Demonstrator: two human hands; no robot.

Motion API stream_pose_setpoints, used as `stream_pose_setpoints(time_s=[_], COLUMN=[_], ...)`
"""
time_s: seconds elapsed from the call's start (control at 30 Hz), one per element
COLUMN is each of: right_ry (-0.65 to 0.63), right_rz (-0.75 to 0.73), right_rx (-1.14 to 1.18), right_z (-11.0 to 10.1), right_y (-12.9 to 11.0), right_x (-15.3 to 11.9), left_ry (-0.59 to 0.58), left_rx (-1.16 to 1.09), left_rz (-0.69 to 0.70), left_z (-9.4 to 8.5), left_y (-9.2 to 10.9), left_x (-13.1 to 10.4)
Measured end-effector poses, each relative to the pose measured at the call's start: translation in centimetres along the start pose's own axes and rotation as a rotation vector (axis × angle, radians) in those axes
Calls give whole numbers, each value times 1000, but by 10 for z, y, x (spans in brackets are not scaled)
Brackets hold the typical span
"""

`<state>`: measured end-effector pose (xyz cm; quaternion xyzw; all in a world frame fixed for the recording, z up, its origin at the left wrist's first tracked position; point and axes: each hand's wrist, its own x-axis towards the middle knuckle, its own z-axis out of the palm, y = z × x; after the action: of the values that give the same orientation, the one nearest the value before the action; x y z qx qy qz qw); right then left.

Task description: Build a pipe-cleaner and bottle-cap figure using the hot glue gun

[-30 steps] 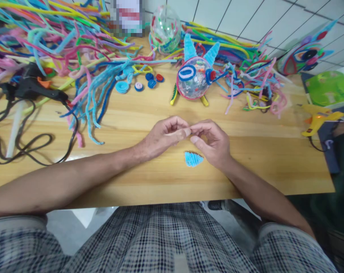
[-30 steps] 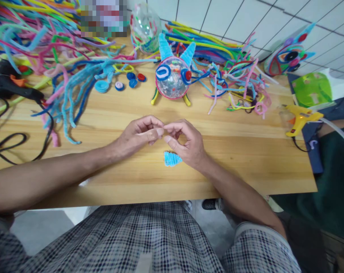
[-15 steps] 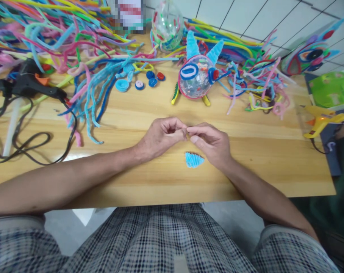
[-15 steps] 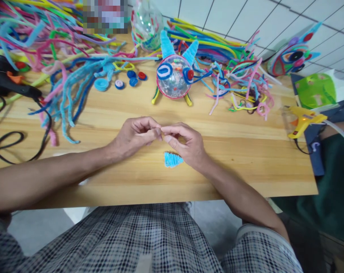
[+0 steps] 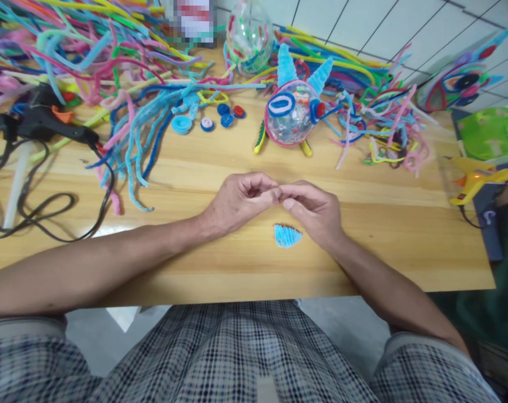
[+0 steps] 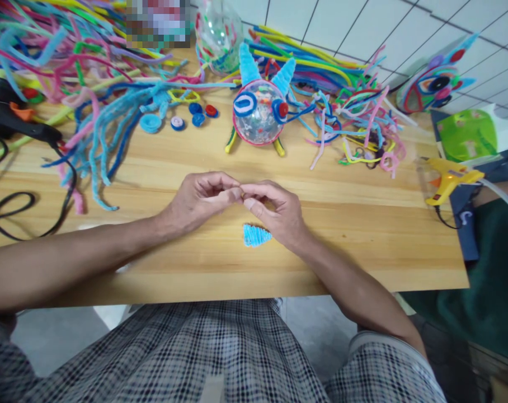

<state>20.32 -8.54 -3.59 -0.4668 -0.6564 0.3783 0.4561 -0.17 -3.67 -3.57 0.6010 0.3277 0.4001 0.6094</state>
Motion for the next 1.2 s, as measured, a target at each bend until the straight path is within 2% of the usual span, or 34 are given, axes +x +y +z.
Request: stream_pose_setpoints(time_s=[0.33,0.57,0.87,0.97,1.1,1.2], right_ry=[-4,-17,-60,-4,123,58], right_rz=[8,189,349,275,9,-105], right_rx=[34,164,325,269,-3,-248], right_z=[3,-1,-5,-13,-32,-44], right_y=[-2,-11,-2,-8,-10,-2], right_x=[-1,12,18,18,25,32], left_ry=[40,72,71,163,294,281], left_rx=[124,102,177,183,244,238], left_rz=[53,92,128,152,228,227], left_z=[1,0,-4,-5,-9,-12], left_y=[6,5,3,2,-4,-8], left_x=[-4,-1,4,7,15,18])
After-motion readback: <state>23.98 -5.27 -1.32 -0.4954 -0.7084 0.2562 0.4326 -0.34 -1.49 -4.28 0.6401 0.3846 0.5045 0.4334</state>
